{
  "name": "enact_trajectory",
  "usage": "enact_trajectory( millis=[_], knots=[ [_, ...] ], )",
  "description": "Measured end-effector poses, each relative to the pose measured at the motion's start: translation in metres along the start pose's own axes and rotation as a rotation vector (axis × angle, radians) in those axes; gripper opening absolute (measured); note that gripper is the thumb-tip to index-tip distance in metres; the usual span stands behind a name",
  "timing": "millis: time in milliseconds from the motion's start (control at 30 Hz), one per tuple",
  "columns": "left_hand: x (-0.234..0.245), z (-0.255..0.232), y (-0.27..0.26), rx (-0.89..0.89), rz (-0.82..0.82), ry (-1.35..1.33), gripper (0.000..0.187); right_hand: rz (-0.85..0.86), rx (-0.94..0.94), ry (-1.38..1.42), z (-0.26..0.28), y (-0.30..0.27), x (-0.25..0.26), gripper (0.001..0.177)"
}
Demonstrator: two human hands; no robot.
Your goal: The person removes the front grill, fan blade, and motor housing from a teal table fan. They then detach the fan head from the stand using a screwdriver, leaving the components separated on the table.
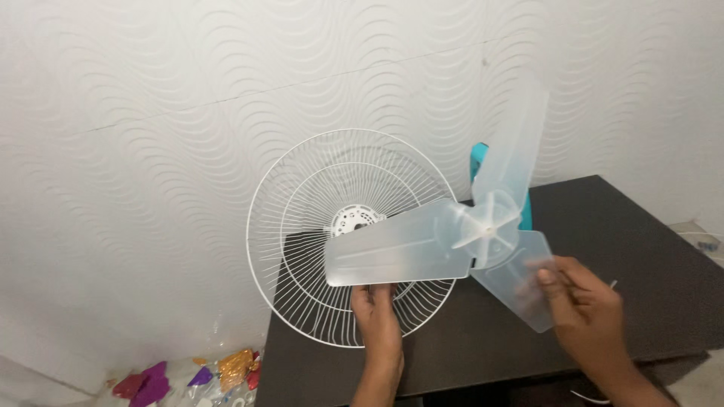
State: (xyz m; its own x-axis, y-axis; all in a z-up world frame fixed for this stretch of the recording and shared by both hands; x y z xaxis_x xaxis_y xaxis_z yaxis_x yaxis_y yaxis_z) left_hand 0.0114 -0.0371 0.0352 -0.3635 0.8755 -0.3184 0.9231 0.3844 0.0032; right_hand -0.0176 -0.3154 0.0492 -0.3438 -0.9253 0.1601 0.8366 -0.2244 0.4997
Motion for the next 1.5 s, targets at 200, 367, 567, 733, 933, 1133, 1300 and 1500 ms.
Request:
enact_trajectory(
  millis=[200, 367, 567, 733, 933, 1133, 1300, 1500],
  knots=[
    [-0.064, 0.008, -0.022, -0.042, 0.309, -0.184, 0.042, -0.298, -0.071, -0.221, -0.04, -0.01, 0.122, 0.024],
    [-0.088, 0.027, -0.038, 0.054, 0.464, -0.12, 0.04, -0.384, -0.401, -0.263, -0.104, 0.002, 0.193, 0.034],
    [-0.108, 0.062, -0.052, 0.314, 0.567, 0.113, 0.04, -0.341, -0.64, -0.255, -0.158, 0.011, 0.215, 0.04],
    [-0.125, 0.087, -0.057, 0.335, 0.608, 0.057, 0.038, -0.229, -0.634, -0.238, -0.198, 0.035, 0.2, 0.043],
    [-0.125, 0.102, -0.059, 0.352, 0.59, 0.083, 0.045, -0.086, -0.399, -0.674, -0.229, 0.065, 0.186, 0.057],
    [-0.116, 0.102, -0.056, 0.31, 0.573, 0.1, 0.052, -0.007, -0.319, -1.017, -0.19, 0.071, 0.159, 0.064],
    [-0.115, 0.102, -0.053, 0.261, 0.57, 0.056, 0.053, 0.066, 0.035, -1.09, -0.098, 0.033, 0.103, 0.047],
    [-0.115, 0.104, -0.058, 0.121, 0.632, -0.007, 0.057, 0.41, 0.084, -0.528, -0.057, -0.016, 0.031, 0.057]
  ],
)
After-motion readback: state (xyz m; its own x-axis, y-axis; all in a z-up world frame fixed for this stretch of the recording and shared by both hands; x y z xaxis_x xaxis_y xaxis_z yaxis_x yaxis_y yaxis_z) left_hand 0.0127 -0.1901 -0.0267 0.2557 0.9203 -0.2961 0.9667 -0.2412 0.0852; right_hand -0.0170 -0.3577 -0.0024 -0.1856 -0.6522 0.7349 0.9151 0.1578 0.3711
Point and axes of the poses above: each hand's wrist, its own y-axis towards the middle knuckle, its own x-axis out of the back of the hand, z = x × y, the point moved 4 cm from there along y, towards the middle knuckle, and after that the axes turned 1 degree about -x, right-handed, at the moved point
